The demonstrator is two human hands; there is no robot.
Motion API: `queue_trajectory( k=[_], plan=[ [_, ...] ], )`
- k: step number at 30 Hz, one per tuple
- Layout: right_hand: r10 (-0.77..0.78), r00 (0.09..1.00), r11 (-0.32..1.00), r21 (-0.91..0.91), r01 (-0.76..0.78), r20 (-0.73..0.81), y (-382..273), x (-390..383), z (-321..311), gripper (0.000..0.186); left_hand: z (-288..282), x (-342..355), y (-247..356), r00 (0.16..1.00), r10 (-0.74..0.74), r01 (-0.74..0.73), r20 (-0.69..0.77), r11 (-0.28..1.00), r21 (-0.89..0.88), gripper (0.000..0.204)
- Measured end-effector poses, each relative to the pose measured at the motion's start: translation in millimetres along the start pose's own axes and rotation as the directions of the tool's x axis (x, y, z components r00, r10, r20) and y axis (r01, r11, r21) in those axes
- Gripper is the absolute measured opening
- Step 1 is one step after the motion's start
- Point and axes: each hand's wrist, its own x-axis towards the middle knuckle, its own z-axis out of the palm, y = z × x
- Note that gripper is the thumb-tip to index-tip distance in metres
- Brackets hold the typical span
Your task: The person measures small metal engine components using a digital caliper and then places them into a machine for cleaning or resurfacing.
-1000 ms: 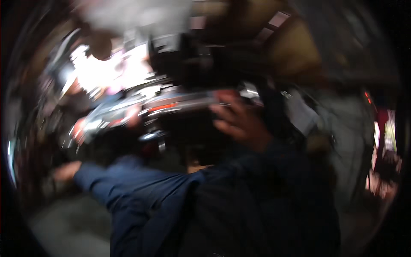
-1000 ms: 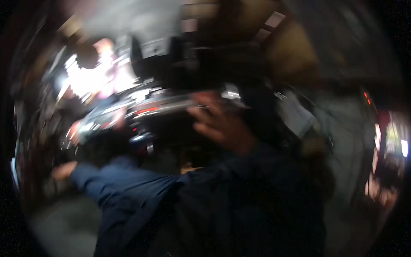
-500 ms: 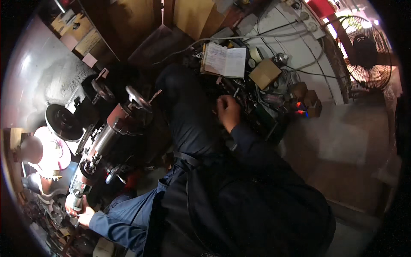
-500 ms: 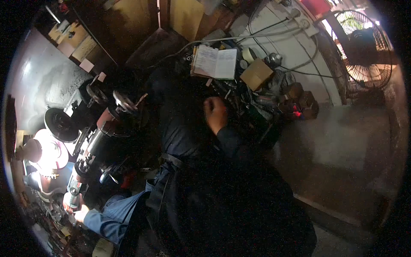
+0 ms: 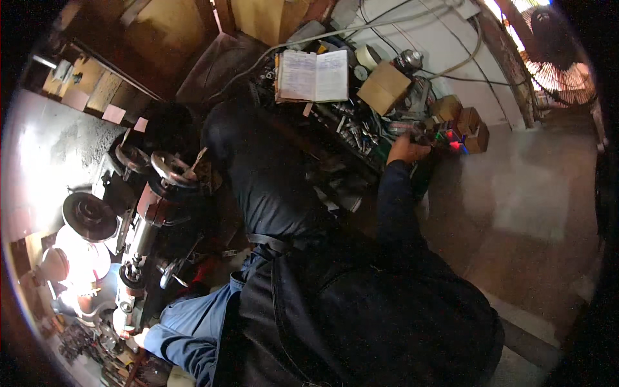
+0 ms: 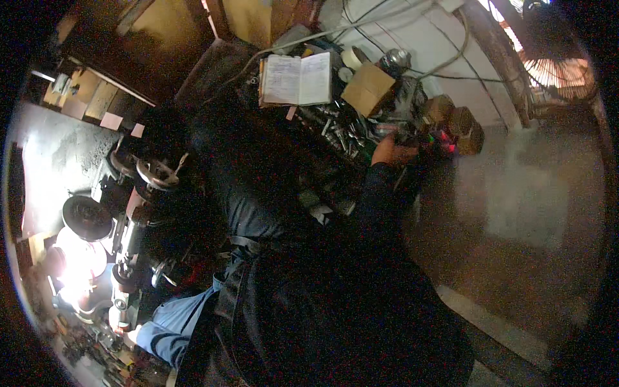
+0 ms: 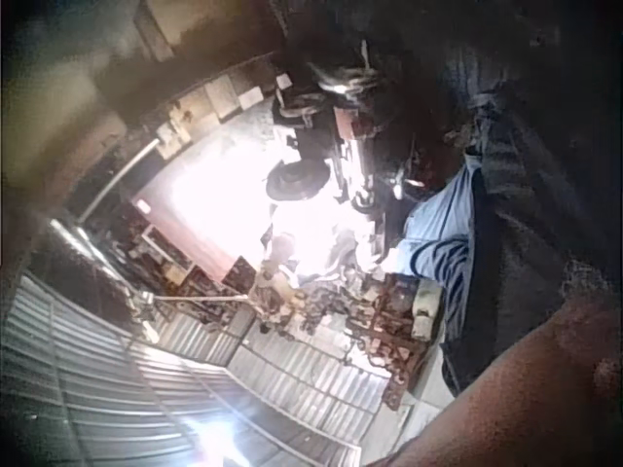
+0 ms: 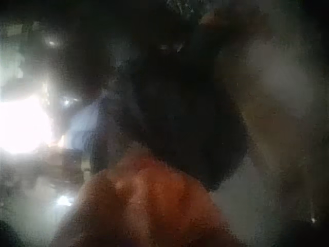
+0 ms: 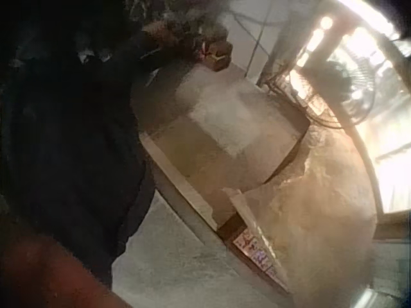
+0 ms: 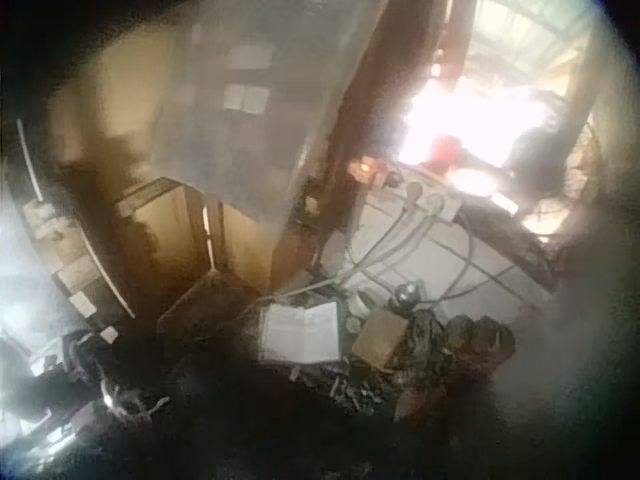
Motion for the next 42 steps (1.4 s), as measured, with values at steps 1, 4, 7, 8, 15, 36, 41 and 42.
queue_trajectory(
  k=[1, 4, 7, 8, 15, 36, 41, 42],
  plan=[
    [-0.002, 0.998, 0.989, 0.15, 0.012, -0.068, 9, 1, 3, 0.063, -4, -7, 8, 0.999, 0.035, -0.035, -0.022, 0.999, -0.023, 0.034],
    [-0.076, 0.992, 0.985, 0.144, 0.091, -0.105, 51, 0, 7, 0.045, -17, -35, 27, 0.991, 0.119, -0.121, -0.056, 0.992, -0.035, 0.032],
    [-0.181, 0.983, 0.981, -0.079, 0.178, -0.023, 84, -15, 7, 0.031, -31, -60, 35, 0.983, 0.172, -0.174, -0.064, 0.984, -0.025, 0.029],
    [-0.141, 0.99, 0.977, -0.155, 0.144, 0.027, 88, -21, 8, 0.029, -35, -66, 37, 0.98, 0.188, -0.19, -0.064, 0.982, -0.024, 0.029],
    [-0.337, 0.88, 0.94, 0.072, 0.333, 0.335, 27, -79, 16, 0.029, -54, -100, 45, 0.966, 0.255, -0.254, -0.053, 0.967, 0.011, 0.025],
    [-0.062, 0.493, 0.906, 0.256, -0.336, 0.868, -130, -95, 109, 0.034, -24, -148, 54, 0.777, 0.487, -0.501, -0.399, 0.862, 0.077, 0.017],
    [-0.087, 0.332, 0.933, 0.194, -0.304, 0.939, -164, -50, 113, 0.034, -36, -155, 62, 0.696, 0.476, -0.532, -0.537, 0.845, 0.06, 0.013],
    [-0.06, 0.271, 0.941, 0.145, -0.306, 0.961, -166, -43, 115, 0.034, -35, -154, 63, 0.677, 0.461, -0.529, -0.573, 0.847, 0.056, 0.013]
  ],
)
